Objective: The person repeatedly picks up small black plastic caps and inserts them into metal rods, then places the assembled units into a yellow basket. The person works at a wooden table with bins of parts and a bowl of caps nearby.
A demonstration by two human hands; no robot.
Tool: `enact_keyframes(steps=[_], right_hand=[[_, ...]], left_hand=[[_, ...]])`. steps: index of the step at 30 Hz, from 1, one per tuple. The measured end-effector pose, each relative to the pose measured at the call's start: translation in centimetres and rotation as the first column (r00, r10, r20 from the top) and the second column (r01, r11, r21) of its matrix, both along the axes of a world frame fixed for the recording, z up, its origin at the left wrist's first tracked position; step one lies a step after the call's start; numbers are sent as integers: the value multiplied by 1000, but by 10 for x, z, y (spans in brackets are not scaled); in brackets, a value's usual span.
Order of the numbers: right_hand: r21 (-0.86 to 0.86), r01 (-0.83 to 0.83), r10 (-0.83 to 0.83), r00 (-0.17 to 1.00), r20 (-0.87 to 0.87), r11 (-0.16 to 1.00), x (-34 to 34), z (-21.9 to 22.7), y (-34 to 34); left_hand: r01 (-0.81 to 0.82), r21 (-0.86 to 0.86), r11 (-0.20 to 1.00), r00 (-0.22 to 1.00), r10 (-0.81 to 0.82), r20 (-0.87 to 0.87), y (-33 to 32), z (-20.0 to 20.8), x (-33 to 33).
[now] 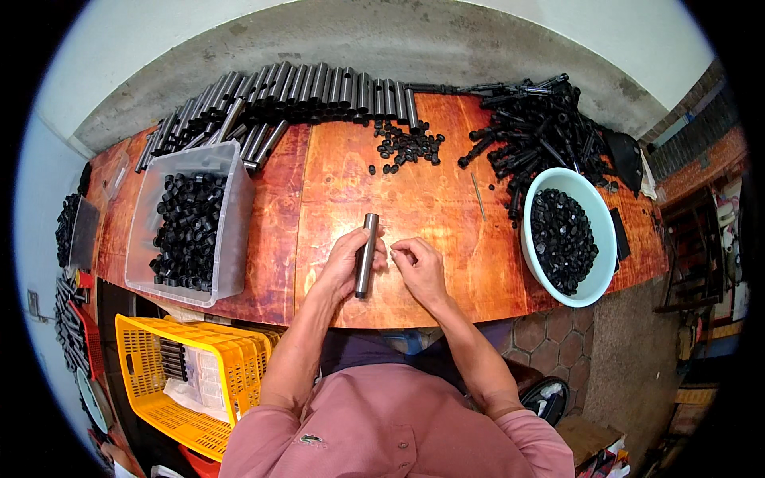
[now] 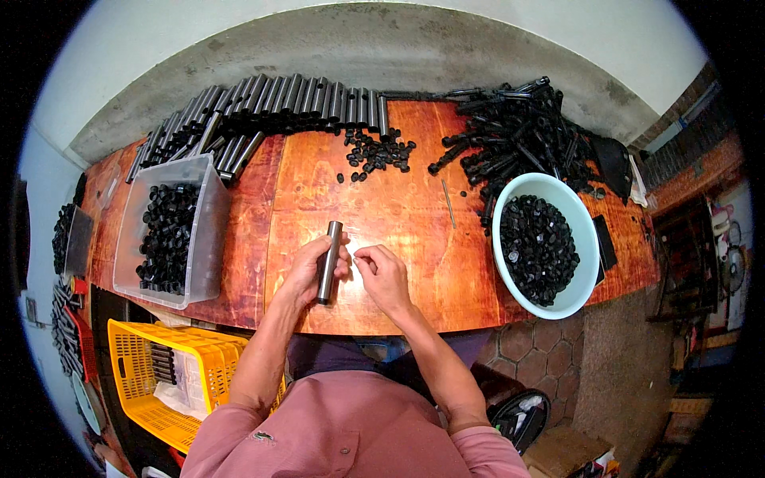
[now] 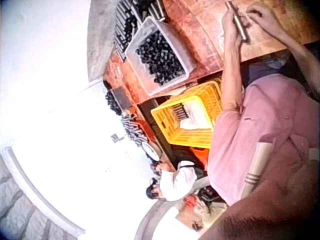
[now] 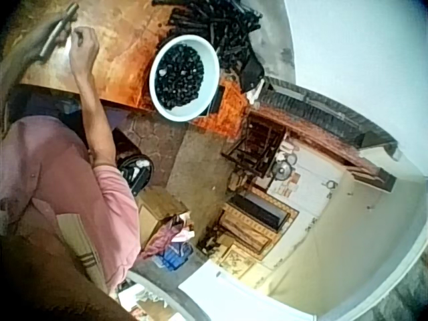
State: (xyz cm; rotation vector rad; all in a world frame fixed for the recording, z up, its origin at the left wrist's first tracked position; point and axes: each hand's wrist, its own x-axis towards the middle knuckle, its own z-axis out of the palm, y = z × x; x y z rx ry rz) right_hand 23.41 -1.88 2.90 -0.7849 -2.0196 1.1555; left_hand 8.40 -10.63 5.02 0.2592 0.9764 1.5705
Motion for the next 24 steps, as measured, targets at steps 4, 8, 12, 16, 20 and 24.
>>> enact_keyframes(steps=[4, 8, 12, 16, 20, 24], right_hand=[[-49, -5, 5, 1000, 16, 999, 1, -1, 0], [-112, 28, -33, 999, -39, 993, 1, -2, 0], [-316, 82, -125, 985, -118, 945, 5, -10, 4], [-520, -87, -96, 944, -315, 850, 9, -1, 10], [-610, -224, 49, 956, -290, 760, 16, 9, 27], [-478, -253, 182, 965, -190, 841, 16, 14, 36]], left_hand=[[10, 63, 998, 1000, -10, -4, 1, -8, 1], [6, 66, 998, 993, 2, -115, -3, -14, 1], [94, -21, 995, 950, -96, -296, 2, -18, 7], [125, -76, 989, 782, -146, -606, -5, -8, 26], [62, -27, 998, 288, -43, -957, -10, -3, 36], [39, -78, 996, 197, -84, -977, -10, 17, 42]])
